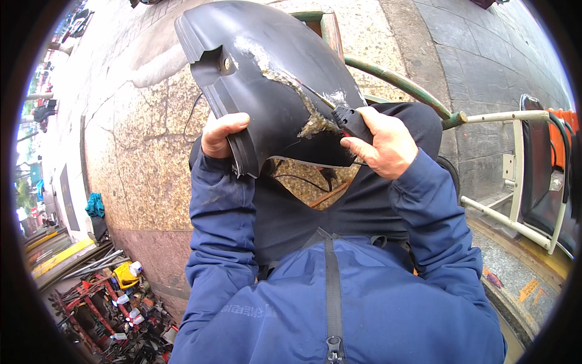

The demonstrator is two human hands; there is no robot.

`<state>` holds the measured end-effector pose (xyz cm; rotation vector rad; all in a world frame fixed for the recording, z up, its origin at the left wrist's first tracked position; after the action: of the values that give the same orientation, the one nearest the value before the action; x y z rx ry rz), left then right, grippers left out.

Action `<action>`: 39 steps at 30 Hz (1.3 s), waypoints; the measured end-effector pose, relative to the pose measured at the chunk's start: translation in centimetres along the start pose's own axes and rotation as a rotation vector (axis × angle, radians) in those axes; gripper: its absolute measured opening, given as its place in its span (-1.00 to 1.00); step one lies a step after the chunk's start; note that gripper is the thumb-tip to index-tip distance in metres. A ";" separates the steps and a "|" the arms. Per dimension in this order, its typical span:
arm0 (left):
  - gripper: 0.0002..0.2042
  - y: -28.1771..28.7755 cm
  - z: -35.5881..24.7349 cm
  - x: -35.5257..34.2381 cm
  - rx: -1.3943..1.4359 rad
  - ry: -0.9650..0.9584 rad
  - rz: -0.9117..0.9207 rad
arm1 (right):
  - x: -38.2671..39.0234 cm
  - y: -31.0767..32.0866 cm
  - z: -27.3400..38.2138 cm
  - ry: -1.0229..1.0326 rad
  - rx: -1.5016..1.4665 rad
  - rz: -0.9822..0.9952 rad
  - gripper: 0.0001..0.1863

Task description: The person uses a handheld hot-air welding tool to melt and fuse a crack on a black plastic motorcycle fender. They hold the fender with one hand and guide the tool along the damaged seam, then flip the part to continue welding on the underside.

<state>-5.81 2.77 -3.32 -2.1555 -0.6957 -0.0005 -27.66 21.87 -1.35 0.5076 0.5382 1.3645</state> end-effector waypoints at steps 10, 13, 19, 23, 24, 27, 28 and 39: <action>-0.38 1.2 0.0 -0.1 -0.069 0.000 0.012 | 0.3 -0.4 0.2 0.034 -0.011 -0.020 -0.61; -0.37 1.4 0.1 -0.1 -0.079 0.012 0.009 | 0.4 -0.5 0.3 0.064 -0.026 -0.019 -0.61; -0.41 0.9 0.1 0.0 -0.012 -0.004 0.021 | 0.5 -0.6 0.6 0.129 -0.005 -0.043 -0.61; -0.42 0.5 0.1 0.1 -0.018 0.026 -0.005 | 0.6 -0.7 0.2 0.052 -0.019 -0.031 -0.60; -0.40 0.4 0.1 0.1 -0.026 0.025 0.005 | 0.6 -0.6 0.0 0.018 -0.016 -0.025 -0.59; -0.39 0.2 0.0 0.0 -0.028 0.005 0.018 | 0.8 -0.5 0.2 0.080 -0.025 -0.072 -0.59; -0.41 0.1 0.1 0.1 -0.019 -0.013 0.004 | 0.9 -0.5 0.2 0.074 -0.045 -0.069 -0.61; -0.47 0.2 0.1 0.2 0.013 -0.009 -0.004 | 1.1 -0.8 0.7 0.038 -0.088 -0.052 -0.60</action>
<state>-5.61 2.85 -3.49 -2.1427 -0.7029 0.0118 -26.46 22.84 -1.43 0.3947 0.5168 1.3443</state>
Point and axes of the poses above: each hand's wrist, its own x-axis away from the middle knuckle, its own y-axis out of the back of the hand, z = x × y, the point moved 3 cm from there along -x, towards the middle knuckle, and after that the axes turned 8 degrees about y, right-handed, at the moved point
